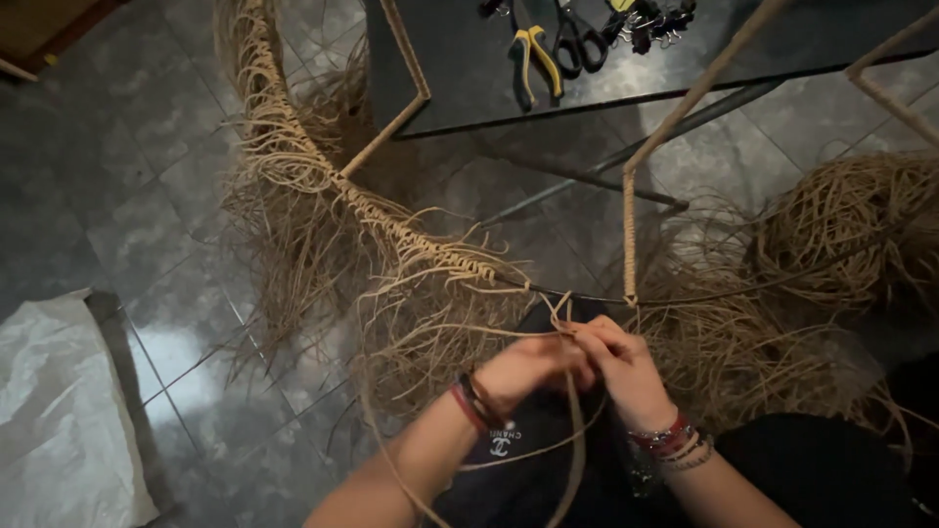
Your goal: Tying strands of dried grass or rope onto a circular frame to create a decorative item
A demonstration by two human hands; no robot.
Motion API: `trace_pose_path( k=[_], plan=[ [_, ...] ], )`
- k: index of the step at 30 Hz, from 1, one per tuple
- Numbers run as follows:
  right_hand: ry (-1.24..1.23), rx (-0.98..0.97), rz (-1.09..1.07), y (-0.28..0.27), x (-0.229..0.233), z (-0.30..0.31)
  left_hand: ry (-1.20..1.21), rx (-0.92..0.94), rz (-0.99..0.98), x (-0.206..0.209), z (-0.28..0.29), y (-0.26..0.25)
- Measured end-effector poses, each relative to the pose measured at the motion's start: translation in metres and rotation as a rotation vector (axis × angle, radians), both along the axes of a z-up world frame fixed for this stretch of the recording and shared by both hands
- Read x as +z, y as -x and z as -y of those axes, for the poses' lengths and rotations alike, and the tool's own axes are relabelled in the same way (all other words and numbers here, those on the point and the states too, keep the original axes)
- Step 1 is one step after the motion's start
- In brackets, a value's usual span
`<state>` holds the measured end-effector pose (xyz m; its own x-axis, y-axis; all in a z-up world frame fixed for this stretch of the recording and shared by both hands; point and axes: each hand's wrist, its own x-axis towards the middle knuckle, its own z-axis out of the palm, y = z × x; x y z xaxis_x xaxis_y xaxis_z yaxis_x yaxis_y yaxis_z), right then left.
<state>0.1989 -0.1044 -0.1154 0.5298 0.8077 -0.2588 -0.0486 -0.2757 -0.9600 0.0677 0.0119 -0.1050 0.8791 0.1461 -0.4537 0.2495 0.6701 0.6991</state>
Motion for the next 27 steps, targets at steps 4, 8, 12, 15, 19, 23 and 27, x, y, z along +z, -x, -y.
trace_pose_path(
  k=[4,8,12,15,19,23,27],
  plan=[
    [-0.043,-0.004,-0.031,0.002,-0.001,0.0,-0.18,-0.611,0.54,-0.036,-0.007,0.017],
    [0.028,-0.018,-0.113,0.009,0.009,-0.001,-0.478,-0.614,0.144,-0.033,-0.019,0.014],
    [-0.028,0.017,0.022,0.01,0.002,-0.005,-0.977,-0.94,0.257,-0.043,-0.017,0.022],
    [0.01,-0.016,-0.119,0.014,-0.002,-0.003,-1.107,-0.992,-0.016,-0.029,-0.03,0.033],
    [-0.084,0.0,0.025,0.017,-0.01,-0.006,-0.512,-0.307,0.06,-0.057,-0.028,0.027],
    [-0.093,0.002,0.045,0.02,-0.013,-0.008,-0.876,-0.642,0.235,-0.029,-0.032,0.023],
    [-0.118,0.014,0.065,0.022,-0.008,-0.015,-1.234,-0.423,0.5,-0.082,-0.032,0.028]
  ],
)
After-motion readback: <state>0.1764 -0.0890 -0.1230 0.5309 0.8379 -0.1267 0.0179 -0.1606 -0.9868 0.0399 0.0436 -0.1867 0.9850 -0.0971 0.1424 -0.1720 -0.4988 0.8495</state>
